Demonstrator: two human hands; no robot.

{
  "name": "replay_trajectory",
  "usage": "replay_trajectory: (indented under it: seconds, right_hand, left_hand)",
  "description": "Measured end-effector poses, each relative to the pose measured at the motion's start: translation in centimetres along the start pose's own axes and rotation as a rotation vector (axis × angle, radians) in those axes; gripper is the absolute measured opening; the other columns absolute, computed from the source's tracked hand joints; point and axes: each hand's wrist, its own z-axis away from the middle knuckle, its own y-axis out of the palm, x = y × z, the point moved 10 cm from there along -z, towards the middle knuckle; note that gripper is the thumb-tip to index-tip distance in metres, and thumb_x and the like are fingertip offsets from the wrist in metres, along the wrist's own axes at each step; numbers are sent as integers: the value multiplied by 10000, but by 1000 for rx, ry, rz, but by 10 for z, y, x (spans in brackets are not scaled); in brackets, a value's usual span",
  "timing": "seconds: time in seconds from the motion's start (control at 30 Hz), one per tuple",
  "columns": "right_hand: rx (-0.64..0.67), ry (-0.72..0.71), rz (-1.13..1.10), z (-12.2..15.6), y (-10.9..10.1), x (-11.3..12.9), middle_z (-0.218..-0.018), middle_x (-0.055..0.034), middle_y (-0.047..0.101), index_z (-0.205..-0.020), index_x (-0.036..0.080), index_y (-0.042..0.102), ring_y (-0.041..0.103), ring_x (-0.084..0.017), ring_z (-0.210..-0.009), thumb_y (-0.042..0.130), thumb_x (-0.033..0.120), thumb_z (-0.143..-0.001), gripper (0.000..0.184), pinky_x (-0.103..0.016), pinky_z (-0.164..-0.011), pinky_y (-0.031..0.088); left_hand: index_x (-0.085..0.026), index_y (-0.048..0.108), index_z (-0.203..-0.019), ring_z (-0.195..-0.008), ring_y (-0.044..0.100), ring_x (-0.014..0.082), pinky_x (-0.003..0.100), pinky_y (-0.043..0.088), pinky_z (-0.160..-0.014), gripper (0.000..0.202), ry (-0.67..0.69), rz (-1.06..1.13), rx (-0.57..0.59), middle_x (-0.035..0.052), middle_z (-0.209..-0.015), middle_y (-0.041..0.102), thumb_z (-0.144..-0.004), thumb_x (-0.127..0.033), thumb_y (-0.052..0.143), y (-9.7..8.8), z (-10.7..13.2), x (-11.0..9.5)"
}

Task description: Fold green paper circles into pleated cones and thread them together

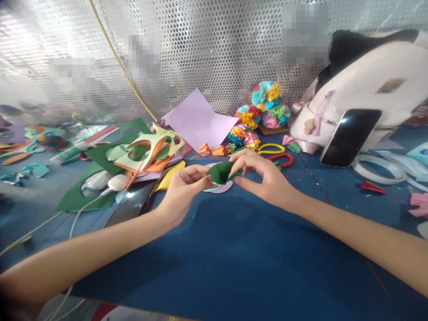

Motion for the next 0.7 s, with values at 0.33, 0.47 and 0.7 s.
replay_trajectory:
  seconds: [0.33,0.47,0.7]
  right_hand:
    - [35,-106,389,8,18,19,-1132,-76,556,-884,223,577,513,-256,-1101,669,232,-817,114,-425,-965,407]
    - [16,-118,374,9,17,22,-1116,-75,554,-861,217,562,527,-240,-1069,580,161,-859,58,-418,-952,414]
    - [-12,-78,245,7,12,17,-1060,-67,559,-799,224,481,549,-238,-1010,560,123,-845,136,-414,-892,439]
  left_hand:
    - [-125,653,-771,-652,548,89,204,428,-625,108,-8,-144,83,-6,-715,624,-705,-157,732,12,4,6]
    - [-106,727,-807,-696,566,110,220,434,-665,96,-62,-121,111,29,-749,668,-720,-133,696,14,6,12]
    - [-118,738,-779,-719,587,117,228,450,-688,130,-106,-45,70,41,-764,692,-755,-247,742,7,3,18]
